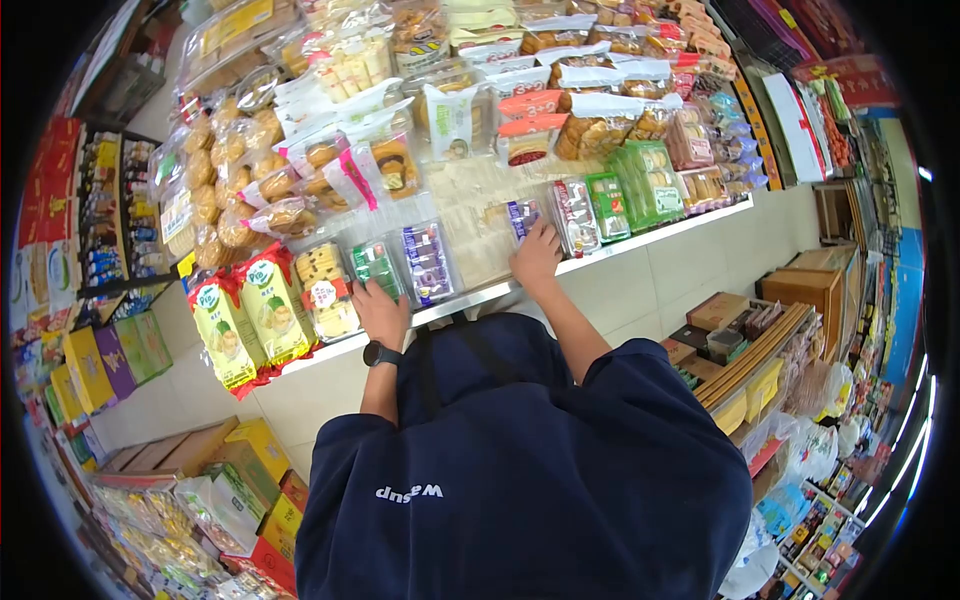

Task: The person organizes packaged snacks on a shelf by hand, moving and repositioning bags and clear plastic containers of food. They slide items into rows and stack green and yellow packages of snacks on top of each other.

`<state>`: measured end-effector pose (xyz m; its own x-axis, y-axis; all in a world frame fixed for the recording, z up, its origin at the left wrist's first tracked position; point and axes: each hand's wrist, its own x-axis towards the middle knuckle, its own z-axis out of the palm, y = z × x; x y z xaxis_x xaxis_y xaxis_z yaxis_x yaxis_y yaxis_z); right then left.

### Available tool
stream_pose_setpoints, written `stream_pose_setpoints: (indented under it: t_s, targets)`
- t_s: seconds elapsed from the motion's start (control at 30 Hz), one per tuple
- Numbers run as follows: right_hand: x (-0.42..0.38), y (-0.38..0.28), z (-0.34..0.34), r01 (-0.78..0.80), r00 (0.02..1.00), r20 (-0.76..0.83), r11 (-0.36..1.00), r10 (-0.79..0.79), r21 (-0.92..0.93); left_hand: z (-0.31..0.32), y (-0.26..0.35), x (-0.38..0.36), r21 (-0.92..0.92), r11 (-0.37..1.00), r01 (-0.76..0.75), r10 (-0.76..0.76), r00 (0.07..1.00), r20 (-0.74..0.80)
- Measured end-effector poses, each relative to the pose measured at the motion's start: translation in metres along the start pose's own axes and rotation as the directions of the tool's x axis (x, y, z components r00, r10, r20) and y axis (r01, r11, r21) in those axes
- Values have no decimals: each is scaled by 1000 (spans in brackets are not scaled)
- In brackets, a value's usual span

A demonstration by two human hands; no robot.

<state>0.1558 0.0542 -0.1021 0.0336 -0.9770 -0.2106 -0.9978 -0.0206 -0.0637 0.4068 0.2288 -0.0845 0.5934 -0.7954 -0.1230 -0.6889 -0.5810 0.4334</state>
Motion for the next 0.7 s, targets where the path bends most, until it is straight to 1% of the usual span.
stream_pose_setpoints:
  t_s: [0.1, 0.17, 0.23, 0.33, 0.47, 0.53, 0.63, 0.7]
  targets:
    - [-23, -48, -5, 242, 970, -32, 955, -240, 170, -3, 3, -2, 14, 1000, 4, -4, 1000, -2]
    - [-37, -93, -3, 325, 929, 104, 919, -354, 223, -1, 3, -1, 2, 1000, 5, -5, 1000, -11]
    - [-46, -129, -8, 351, 877, 225, 887, -424, 300, -1, 3, -1, 10, 1000, -3, 3, 1000, -18]
    - [-55, -153, 5, 355, 898, 175, 899, -405, 257, 5, -2, -2, 21, 1000, -14, 14, 999, -39]
    - [-53, -149, 7, 319, 900, 182, 884, -395, 341, 4, -1, 0, 15, 1000, 12, -12, 999, -30]
    - [-45, -132, -5, 297, 894, 211, 877, -394, 378, 2, 4, -2, 6, 1000, 23, -23, 1000, -18]
    - [-22, -92, -22, 298, 918, 148, 887, -368, 354, 2, 2, -1, 9, 1000, 13, -13, 1000, -27]
    - [-3, -50, -23, 391, 920, -109, 864, -377, 316, 4, 0, -2, 9, 1000, -1, 1, 999, -35]
